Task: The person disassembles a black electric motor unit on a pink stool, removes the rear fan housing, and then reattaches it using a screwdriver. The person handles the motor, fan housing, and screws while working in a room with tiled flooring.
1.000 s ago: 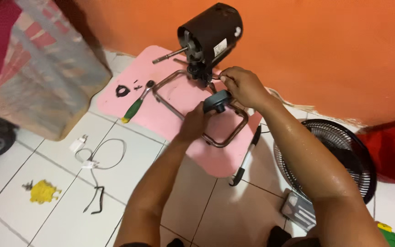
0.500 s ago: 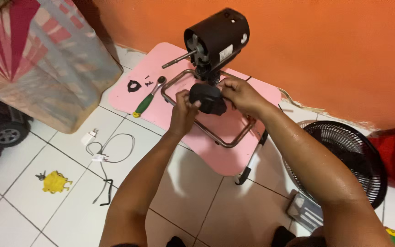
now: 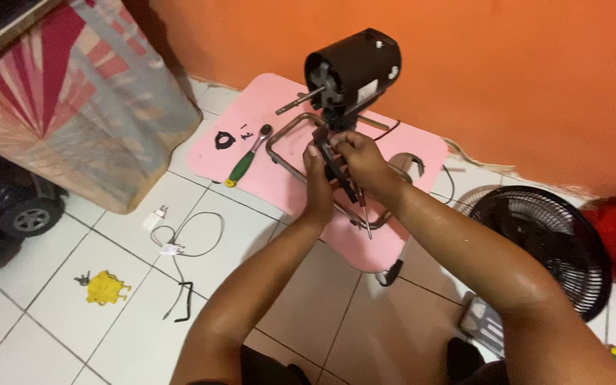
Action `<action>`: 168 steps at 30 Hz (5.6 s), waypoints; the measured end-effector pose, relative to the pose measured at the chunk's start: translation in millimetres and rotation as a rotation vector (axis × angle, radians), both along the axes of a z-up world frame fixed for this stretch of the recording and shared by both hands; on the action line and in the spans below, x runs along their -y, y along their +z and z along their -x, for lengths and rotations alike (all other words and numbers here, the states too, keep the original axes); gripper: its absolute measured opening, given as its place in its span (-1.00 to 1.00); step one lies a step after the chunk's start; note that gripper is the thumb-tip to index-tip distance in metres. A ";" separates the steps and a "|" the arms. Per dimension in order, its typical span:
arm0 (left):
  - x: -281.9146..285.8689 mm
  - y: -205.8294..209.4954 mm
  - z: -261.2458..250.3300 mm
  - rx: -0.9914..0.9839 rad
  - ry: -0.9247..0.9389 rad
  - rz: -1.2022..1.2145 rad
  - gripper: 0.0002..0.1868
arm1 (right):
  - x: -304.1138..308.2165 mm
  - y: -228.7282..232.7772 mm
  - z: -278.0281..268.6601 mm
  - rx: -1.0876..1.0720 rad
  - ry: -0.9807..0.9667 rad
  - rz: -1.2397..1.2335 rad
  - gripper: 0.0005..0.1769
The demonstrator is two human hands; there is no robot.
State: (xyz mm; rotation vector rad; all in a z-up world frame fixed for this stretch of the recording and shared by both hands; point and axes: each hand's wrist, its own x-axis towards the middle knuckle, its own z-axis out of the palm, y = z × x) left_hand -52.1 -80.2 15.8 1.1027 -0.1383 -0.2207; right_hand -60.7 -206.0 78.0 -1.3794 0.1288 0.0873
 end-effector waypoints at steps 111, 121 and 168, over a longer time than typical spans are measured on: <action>2.9 45.3 -21.1 0.585 0.772 0.000 -0.45 | 7.6 -20.2 -18.6 -0.070 0.239 -0.418 -0.90; 4.8 45.2 -20.2 0.591 0.797 -0.062 -0.46 | 10.2 -21.6 -20.6 -0.081 0.245 -0.455 -0.93; -5.3 60.9 2.8 0.232 0.489 -0.174 -0.43 | 10.7 -34.7 -36.6 0.015 0.224 -0.343 -0.85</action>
